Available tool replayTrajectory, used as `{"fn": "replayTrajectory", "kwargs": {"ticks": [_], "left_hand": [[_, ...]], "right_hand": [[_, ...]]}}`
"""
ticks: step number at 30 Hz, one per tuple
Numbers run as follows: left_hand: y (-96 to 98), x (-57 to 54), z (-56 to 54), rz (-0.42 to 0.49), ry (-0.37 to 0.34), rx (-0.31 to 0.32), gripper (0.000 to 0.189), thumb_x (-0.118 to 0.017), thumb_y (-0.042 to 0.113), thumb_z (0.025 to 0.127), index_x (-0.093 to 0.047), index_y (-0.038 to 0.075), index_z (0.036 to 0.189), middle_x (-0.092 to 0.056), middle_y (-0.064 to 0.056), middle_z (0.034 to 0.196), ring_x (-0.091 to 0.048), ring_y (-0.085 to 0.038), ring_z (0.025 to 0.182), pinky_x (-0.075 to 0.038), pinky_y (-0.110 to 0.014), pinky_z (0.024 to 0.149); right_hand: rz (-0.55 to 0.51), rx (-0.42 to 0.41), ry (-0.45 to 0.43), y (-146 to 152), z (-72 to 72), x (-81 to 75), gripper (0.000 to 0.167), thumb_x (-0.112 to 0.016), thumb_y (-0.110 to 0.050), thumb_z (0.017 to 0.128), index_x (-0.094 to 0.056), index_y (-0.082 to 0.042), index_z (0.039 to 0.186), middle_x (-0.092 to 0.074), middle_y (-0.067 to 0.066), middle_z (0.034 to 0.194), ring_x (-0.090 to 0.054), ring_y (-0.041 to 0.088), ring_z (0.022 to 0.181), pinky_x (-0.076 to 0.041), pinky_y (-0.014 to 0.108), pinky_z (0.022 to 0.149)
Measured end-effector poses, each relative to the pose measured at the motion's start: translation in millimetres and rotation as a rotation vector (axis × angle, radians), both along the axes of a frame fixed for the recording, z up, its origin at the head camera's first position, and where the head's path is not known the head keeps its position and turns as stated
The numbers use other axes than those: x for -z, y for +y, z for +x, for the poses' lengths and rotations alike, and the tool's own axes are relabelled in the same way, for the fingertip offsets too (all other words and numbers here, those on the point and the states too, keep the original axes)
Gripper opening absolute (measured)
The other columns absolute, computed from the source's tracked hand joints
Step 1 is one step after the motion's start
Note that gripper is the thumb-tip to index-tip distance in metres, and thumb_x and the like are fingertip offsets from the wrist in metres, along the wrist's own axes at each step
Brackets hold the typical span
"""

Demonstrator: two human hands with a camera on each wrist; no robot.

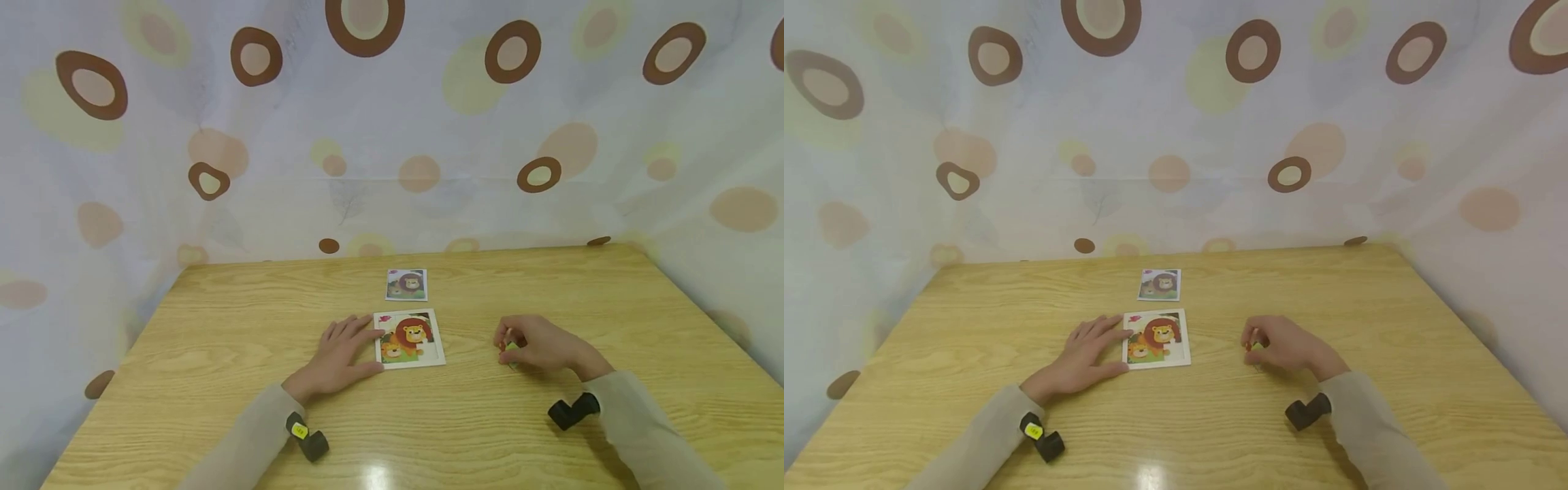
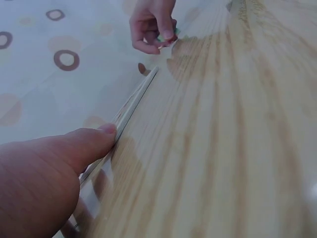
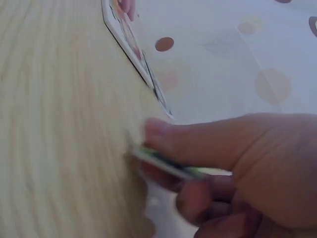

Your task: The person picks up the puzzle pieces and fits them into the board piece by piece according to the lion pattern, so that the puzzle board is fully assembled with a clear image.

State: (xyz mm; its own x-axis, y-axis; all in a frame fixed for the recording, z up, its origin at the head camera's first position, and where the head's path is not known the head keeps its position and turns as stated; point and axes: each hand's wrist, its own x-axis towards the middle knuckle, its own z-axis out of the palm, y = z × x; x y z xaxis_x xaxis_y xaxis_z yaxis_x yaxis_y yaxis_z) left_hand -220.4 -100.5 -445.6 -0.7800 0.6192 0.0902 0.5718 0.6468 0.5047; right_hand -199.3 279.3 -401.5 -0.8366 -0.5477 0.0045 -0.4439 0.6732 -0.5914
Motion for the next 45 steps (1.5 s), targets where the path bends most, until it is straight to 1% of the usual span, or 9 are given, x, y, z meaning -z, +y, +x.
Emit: {"fn": "replayTrajectory", "kwargs": {"ticks": [5,10,16,21,23,25,34,41,45], "left_hand": [[0.0,-0.3,1.4,-0.006,0.019,-0.007,0.057,-0.059,0.045,0.092,-0.048,0.018,0.142,-0.028,-0.012,0.157,-0.016,-0.040,0.145,-0.007,-0.063,0.114],[1.0,-0.6,1.9,0.003,0.017,0.003,0.056,-0.059,0.044,0.092,-0.049,0.018,0.142,-0.027,-0.013,0.157,-0.016,-0.041,0.145,-0.006,-0.064,0.114],[1.3,-1.8,1.8,0.010,0.016,0.001,0.056,-0.059,0.043,0.092,-0.049,0.017,0.141,-0.028,-0.014,0.156,-0.016,-0.041,0.145,-0.006,-0.063,0.114],[0.3,-2.2,2.2,0.013,0.023,0.003,0.056,-0.059,0.043,0.092,-0.049,0.017,0.141,-0.029,-0.015,0.156,-0.017,-0.042,0.145,-0.008,-0.064,0.114],[0.0,-2.2,2.3,0.015,0.023,0.003,0.056,-0.059,0.043,0.092,-0.049,0.017,0.141,-0.029,-0.014,0.156,-0.017,-0.042,0.145,-0.008,-0.064,0.113],[-0.2,-2.2,2.6,0.020,0.019,0.004,0.056,-0.059,0.043,0.092,-0.050,0.017,0.141,-0.029,-0.014,0.156,-0.017,-0.042,0.145,-0.008,-0.064,0.113],[0.6,-1.5,2.2,0.019,0.013,0.003,0.056,-0.060,0.043,0.092,-0.049,0.017,0.141,-0.029,-0.014,0.156,-0.017,-0.042,0.145,-0.007,-0.064,0.114],[1.2,-0.9,1.6,0.018,0.025,0.004,0.057,-0.060,0.043,0.092,-0.049,0.016,0.140,-0.029,-0.015,0.156,-0.017,-0.042,0.144,-0.007,-0.064,0.113],[0.9,-0.4,1.2,0.018,0.024,0.004,0.057,-0.059,0.044,0.092,-0.049,0.016,0.141,-0.029,-0.015,0.156,-0.018,-0.042,0.145,-0.008,-0.064,0.113]], "right_hand": [[-0.096,0.093,0.100,-18.2,-5.3,14.8,0.012,-0.069,-0.012,0.088,-0.064,-0.008,0.098,-0.060,-0.004,0.074,-0.043,-0.001,0.054,-0.041,0.020,0.053],[-0.213,0.163,0.033,-38.7,-4.4,23.3,0.015,-0.064,-0.005,0.091,-0.061,-0.003,0.106,-0.064,0.007,0.088,-0.057,0.004,0.057,-0.050,0.023,0.050],[-0.269,0.259,-0.034,-57.7,-2.8,19.6,0.015,-0.061,-0.003,0.093,-0.059,0.001,0.107,-0.063,0.011,0.087,-0.062,0.011,0.060,-0.051,0.024,0.048],[-0.222,0.334,0.111,-72.8,-3.2,17.1,0.008,-0.069,-0.005,0.087,-0.066,-0.004,0.094,-0.070,0.005,0.082,-0.060,0.008,0.063,-0.048,0.022,0.052],[-0.203,0.335,0.170,-77.9,-4.0,17.3,0.007,-0.072,-0.006,0.084,-0.067,-0.006,0.089,-0.070,0.003,0.080,-0.059,0.007,0.064,-0.046,0.021,0.056],[-0.206,0.327,0.185,-82.0,-5.3,18.4,0.007,-0.073,-0.007,0.083,-0.068,-0.007,0.087,-0.070,0.002,0.078,-0.059,0.006,0.064,-0.046,0.020,0.058],[-0.246,0.343,0.118,-84.9,-8.9,21.9,0.008,-0.073,-0.011,0.085,-0.066,-0.008,0.090,-0.068,0.001,0.079,-0.058,0.009,0.066,-0.048,0.021,0.060],[-0.276,0.344,0.129,-83.9,-11.5,19.5,0.011,-0.074,-0.011,0.084,-0.065,-0.007,0.089,-0.069,0.003,0.078,-0.061,0.009,0.065,-0.050,0.022,0.059],[-0.285,0.324,0.099,-87.6,-13.0,21.1,0.015,-0.075,-0.011,0.084,-0.066,-0.004,0.093,-0.071,0.005,0.079,-0.062,0.008,0.066,-0.051,0.021,0.062]]}}
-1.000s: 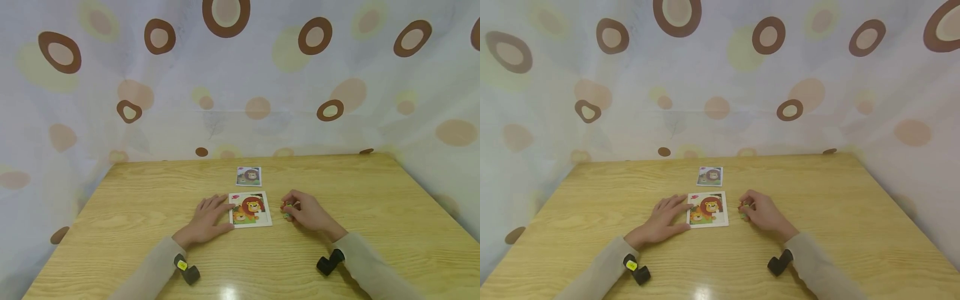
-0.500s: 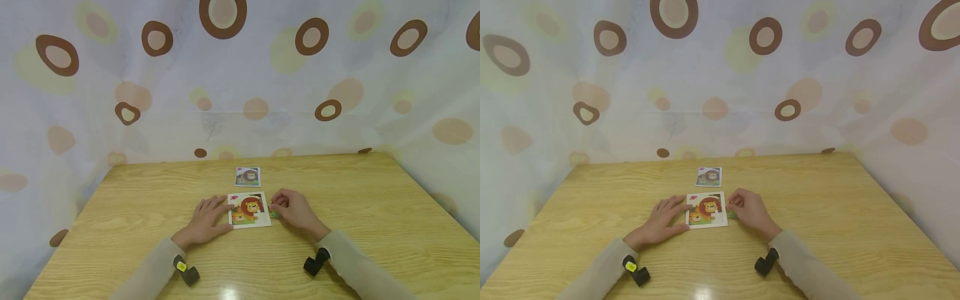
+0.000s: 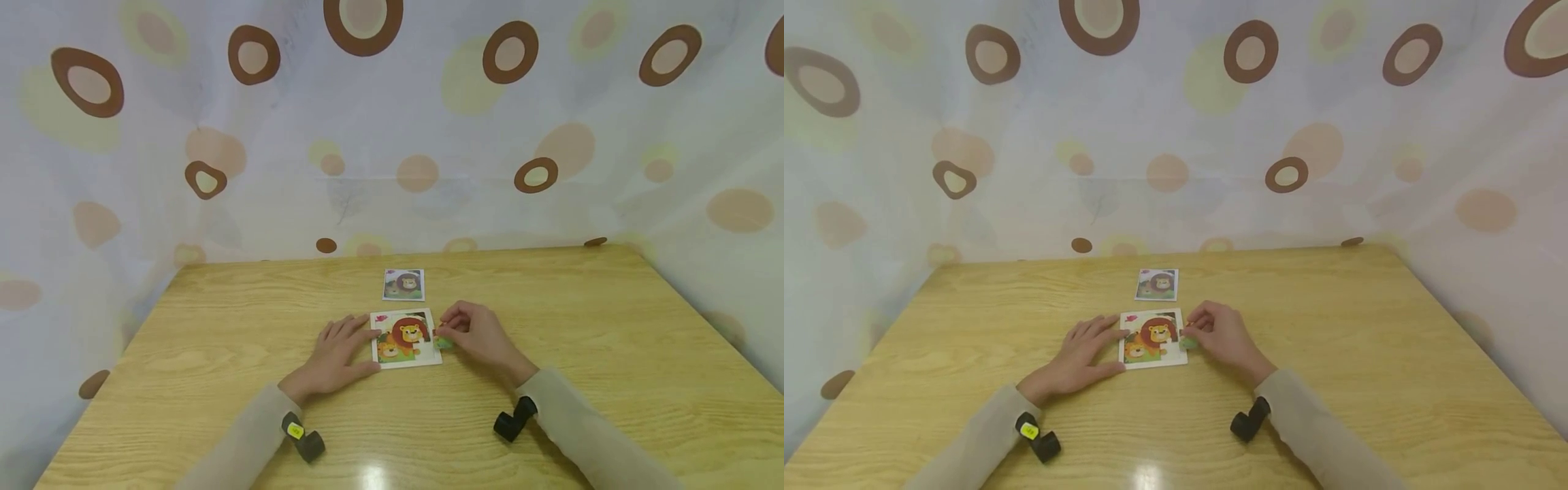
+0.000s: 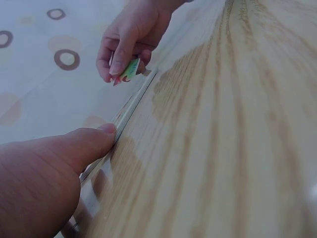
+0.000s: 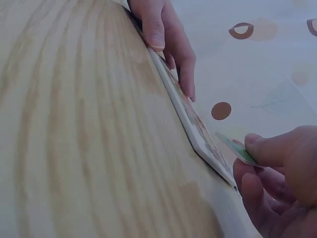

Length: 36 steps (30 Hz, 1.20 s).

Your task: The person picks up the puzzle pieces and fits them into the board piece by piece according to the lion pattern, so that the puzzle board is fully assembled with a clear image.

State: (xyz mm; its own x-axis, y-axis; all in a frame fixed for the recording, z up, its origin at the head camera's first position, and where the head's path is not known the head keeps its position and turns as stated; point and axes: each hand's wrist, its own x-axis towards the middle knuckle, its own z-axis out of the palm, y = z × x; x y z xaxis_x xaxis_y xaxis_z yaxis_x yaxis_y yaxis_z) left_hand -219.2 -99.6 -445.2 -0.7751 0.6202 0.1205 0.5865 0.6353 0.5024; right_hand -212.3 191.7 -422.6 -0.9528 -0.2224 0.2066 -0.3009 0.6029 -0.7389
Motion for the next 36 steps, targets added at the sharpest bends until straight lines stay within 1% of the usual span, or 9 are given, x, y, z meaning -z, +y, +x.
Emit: {"fn": "replayTrajectory", "kwargs": {"ticks": [3,5,10,15,22,25,30,36], "left_hand": [[-0.2,0.5,-0.8,0.001,-0.005,-0.002,0.057,-0.059,0.045,0.092,-0.049,0.017,0.141,-0.029,-0.014,0.156,-0.017,-0.041,0.145,-0.008,-0.064,0.113],[-0.3,1.3,-1.5,-0.003,-0.006,-0.004,0.057,-0.059,0.045,0.092,-0.049,0.017,0.141,-0.029,-0.013,0.156,-0.017,-0.040,0.145,-0.007,-0.063,0.114],[-0.2,2.3,-2.4,-0.004,-0.005,-0.002,0.057,-0.059,0.045,0.092,-0.049,0.018,0.141,-0.029,-0.013,0.156,-0.017,-0.040,0.145,-0.007,-0.063,0.114],[-0.2,1.2,-2.0,-0.002,0.000,0.000,0.056,-0.059,0.045,0.092,-0.050,0.017,0.140,-0.029,-0.013,0.156,-0.018,-0.041,0.145,-0.007,-0.064,0.114],[-0.6,3.0,-2.6,-0.004,-0.005,0.003,0.057,-0.059,0.045,0.092,-0.050,0.017,0.140,-0.029,-0.013,0.156,-0.018,-0.040,0.145,-0.007,-0.063,0.114],[-0.5,2.8,-2.5,-0.002,-0.004,0.003,0.056,-0.059,0.044,0.092,-0.050,0.017,0.140,-0.029,-0.013,0.156,-0.018,-0.040,0.145,-0.007,-0.063,0.114],[-0.2,1.1,-1.9,0.001,0.001,0.005,0.056,-0.059,0.045,0.092,-0.050,0.017,0.140,-0.030,-0.013,0.156,-0.018,-0.041,0.145,-0.007,-0.064,0.114],[-0.8,-0.5,-1.5,0.003,-0.008,0.001,0.056,-0.059,0.044,0.091,-0.050,0.016,0.140,-0.030,-0.013,0.156,-0.018,-0.041,0.145,-0.007,-0.064,0.114]], "right_hand": [[-0.006,-0.025,-0.020,-4.6,-1.0,3.4,0.019,-0.075,-0.011,0.083,-0.067,-0.002,0.097,-0.072,0.004,0.079,-0.063,0.006,0.067,-0.051,0.020,0.063],[-0.006,-0.037,-0.025,-7.7,-0.9,5.0,0.019,-0.075,-0.012,0.083,-0.068,-0.002,0.097,-0.072,0.004,0.077,-0.062,0.006,0.065,-0.051,0.021,0.062],[0.000,-0.033,-0.042,-15.5,-0.6,5.5,0.012,-0.076,-0.015,0.082,-0.069,-0.007,0.088,-0.069,-0.001,0.074,-0.058,0.007,0.062,-0.047,0.020,0.058],[0.021,-0.038,-0.053,-21.1,-0.5,6.6,0.013,-0.077,-0.017,0.082,-0.067,-0.009,0.084,-0.063,-0.002,0.071,-0.053,0.008,0.061,-0.043,0.020,0.055],[0.086,-0.030,-0.027,-27.7,1.1,7.8,0.015,-0.077,-0.018,0.082,-0.066,-0.008,0.083,-0.057,-0.003,0.064,-0.047,0.007,0.056,-0.038,0.020,0.052],[0.107,-0.002,-0.025,-30.9,2.5,6.7,0.016,-0.078,-0.018,0.081,-0.065,-0.008,0.083,-0.054,-0.004,0.063,-0.045,0.007,0.055,-0.036,0.020,0.052],[0.175,0.035,-0.003,-33.1,4.6,5.3,0.018,-0.079,-0.019,0.080,-0.063,-0.009,0.079,-0.047,-0.004,0.059,-0.039,0.007,0.052,-0.030,0.020,0.051],[0.198,0.008,0.008,-33.5,2.8,4.4,0.019,-0.078,-0.020,0.080,-0.063,-0.014,0.072,-0.044,-0.006,0.055,-0.037,0.006,0.049,-0.028,0.019,0.048]]}}
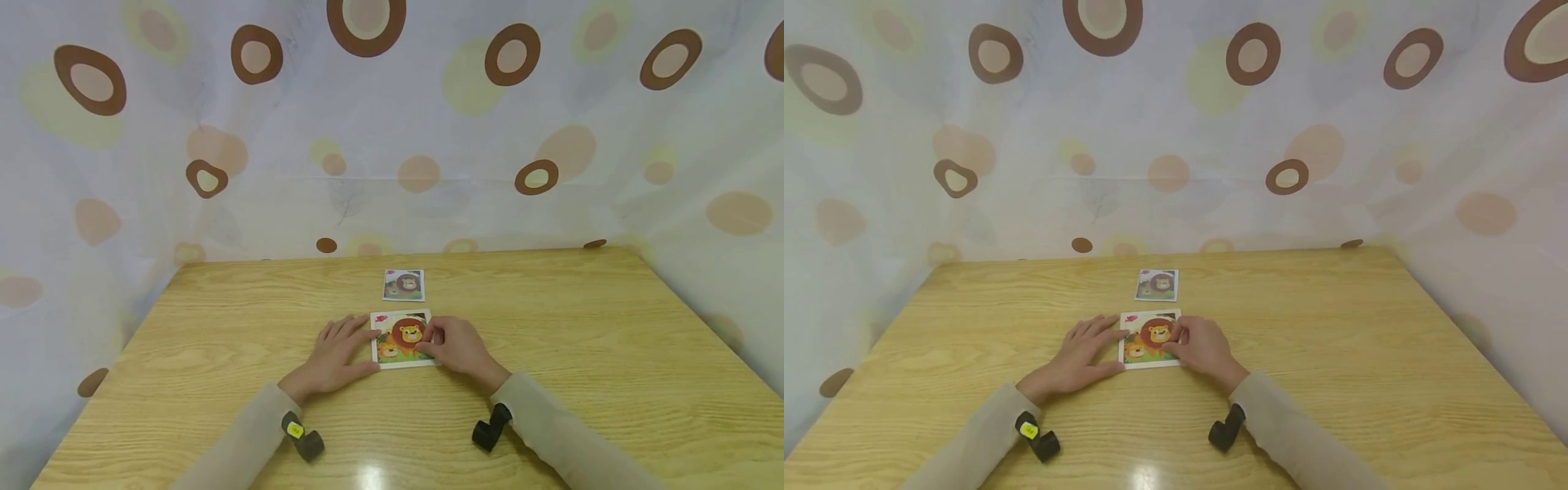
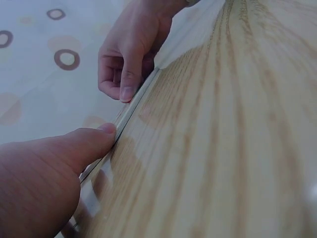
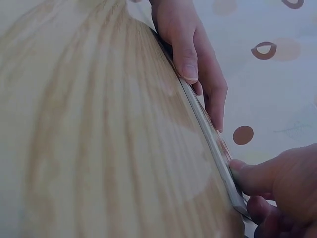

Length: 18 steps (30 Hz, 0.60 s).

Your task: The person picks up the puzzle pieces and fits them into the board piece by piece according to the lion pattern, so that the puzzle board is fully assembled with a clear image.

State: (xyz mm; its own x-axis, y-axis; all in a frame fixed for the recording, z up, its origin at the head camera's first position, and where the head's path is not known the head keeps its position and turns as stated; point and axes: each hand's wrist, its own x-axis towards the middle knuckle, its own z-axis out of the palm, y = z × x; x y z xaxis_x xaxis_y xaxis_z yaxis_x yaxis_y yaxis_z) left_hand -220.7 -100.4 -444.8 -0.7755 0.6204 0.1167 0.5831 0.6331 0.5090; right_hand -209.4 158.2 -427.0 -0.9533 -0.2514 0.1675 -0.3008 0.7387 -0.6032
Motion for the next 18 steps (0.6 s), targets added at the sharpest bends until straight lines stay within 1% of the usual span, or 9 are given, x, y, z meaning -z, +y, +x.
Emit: {"fn": "replayTrajectory", "kwargs": {"ticks": [3,9,13,16,18], "left_hand": [[-0.4,-0.5,0.2,0.004,-0.001,-0.005,0.056,-0.060,0.044,0.091,-0.050,0.016,0.140,-0.030,-0.014,0.156,-0.018,-0.041,0.145,-0.007,-0.063,0.114],[-0.7,0.0,1.1,0.002,0.001,-0.006,0.056,-0.060,0.044,0.091,-0.050,0.017,0.140,-0.030,-0.013,0.156,-0.018,-0.040,0.145,-0.007,-0.063,0.114],[-0.4,-0.8,1.5,0.007,0.001,-0.001,0.056,-0.060,0.044,0.091,-0.051,0.017,0.139,-0.030,-0.014,0.156,-0.019,-0.041,0.144,-0.007,-0.063,0.114],[-0.4,-0.3,1.5,0.008,0.005,-0.001,0.056,-0.060,0.044,0.091,-0.050,0.017,0.139,-0.031,-0.014,0.155,-0.019,-0.042,0.144,-0.008,-0.064,0.113],[-0.6,1.0,1.8,0.011,0.005,0.000,0.058,-0.060,0.044,0.091,-0.049,0.016,0.141,-0.031,-0.014,0.155,-0.019,-0.042,0.144,-0.008,-0.064,0.113]], "right_hand": [[0.009,-0.017,0.010,0.1,-0.8,-1.0,0.020,-0.078,-0.021,0.080,-0.063,-0.015,0.069,-0.045,-0.007,0.054,-0.037,0.005,0.048,-0.027,0.019,0.048],[0.008,-0.034,0.023,1.2,1.1,-0.3,0.019,-0.078,-0.022,0.081,-0.064,-0.016,0.070,-0.045,-0.008,0.054,-0.037,0.005,0.049,-0.027,0.018,0.047],[0.004,-0.066,0.049,3.9,4.0,3.0,0.014,-0.075,-0.020,0.084,-0.064,-0.016,0.076,-0.045,-0.009,0.055,-0.037,0.003,0.049,-0.028,0.018,0.048],[-0.007,-0.114,0.068,6.8,5.5,6.2,0.009,-0.071,-0.017,0.088,-0.065,-0.015,0.083,-0.047,-0.009,0.058,-0.039,0.001,0.051,-0.031,0.018,0.049],[-0.032,-0.150,0.064,10.1,6.2,9.5,0.004,-0.068,-0.015,0.090,-0.065,-0.013,0.088,-0.049,-0.009,0.061,-0.040,0.001,0.053,-0.034,0.018,0.050]]}}
